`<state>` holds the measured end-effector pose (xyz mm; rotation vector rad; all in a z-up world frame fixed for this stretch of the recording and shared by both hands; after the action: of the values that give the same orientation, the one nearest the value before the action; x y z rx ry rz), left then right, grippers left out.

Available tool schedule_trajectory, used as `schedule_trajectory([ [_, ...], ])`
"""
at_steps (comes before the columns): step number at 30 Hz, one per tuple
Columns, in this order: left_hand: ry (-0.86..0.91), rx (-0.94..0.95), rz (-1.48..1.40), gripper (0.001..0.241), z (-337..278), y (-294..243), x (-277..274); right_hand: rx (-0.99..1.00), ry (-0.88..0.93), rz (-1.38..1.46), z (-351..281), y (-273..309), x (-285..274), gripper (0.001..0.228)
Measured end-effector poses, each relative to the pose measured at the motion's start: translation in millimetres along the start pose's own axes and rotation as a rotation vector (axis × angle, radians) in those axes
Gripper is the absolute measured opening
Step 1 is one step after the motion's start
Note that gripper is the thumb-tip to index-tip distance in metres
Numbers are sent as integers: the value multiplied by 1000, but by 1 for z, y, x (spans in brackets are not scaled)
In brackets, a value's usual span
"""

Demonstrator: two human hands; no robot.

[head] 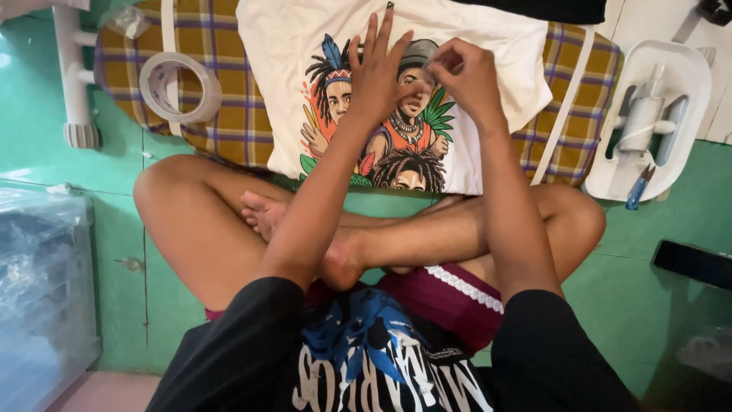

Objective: Applying small strips of adhesive tape to a graphic design on a white t-shirt to prepare it for printing or heat pressing.

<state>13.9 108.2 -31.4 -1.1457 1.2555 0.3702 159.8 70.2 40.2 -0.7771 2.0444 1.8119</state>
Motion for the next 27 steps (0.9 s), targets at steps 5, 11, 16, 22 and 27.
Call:
schedule_trajectory([
  [5, -48, 10, 51, 75, 1, 1, 12, -151, -101, -107, 4, -17, 4, 25],
  [11, -84, -6, -3, 63, -2, -3, 0, -320, -107, -361, 4, -5, 6, 38],
  [16, -83, -26, 33, 63, 1, -4, 0, -287, -154, -456, 11, -14, 11, 35],
  [22, -101, -16, 33, 60, 1, -8, -5, -324, -116, -346, 9, -11, 3, 27],
  [27, -100, 78, 16, 52, 1, -12, -4, -281, -199, -431, 13, -19, 10, 23],
])
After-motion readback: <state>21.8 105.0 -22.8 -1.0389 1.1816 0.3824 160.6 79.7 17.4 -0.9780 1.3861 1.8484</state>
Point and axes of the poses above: each hand's wrist, its own z-axis towards the middle knuckle, its own x-axis out of the palm, y = z × x, the point moved 7 cm from there along z, towards the middle knuckle, and after that the axes turned 9 degrees about y, right-handed, at the moved point
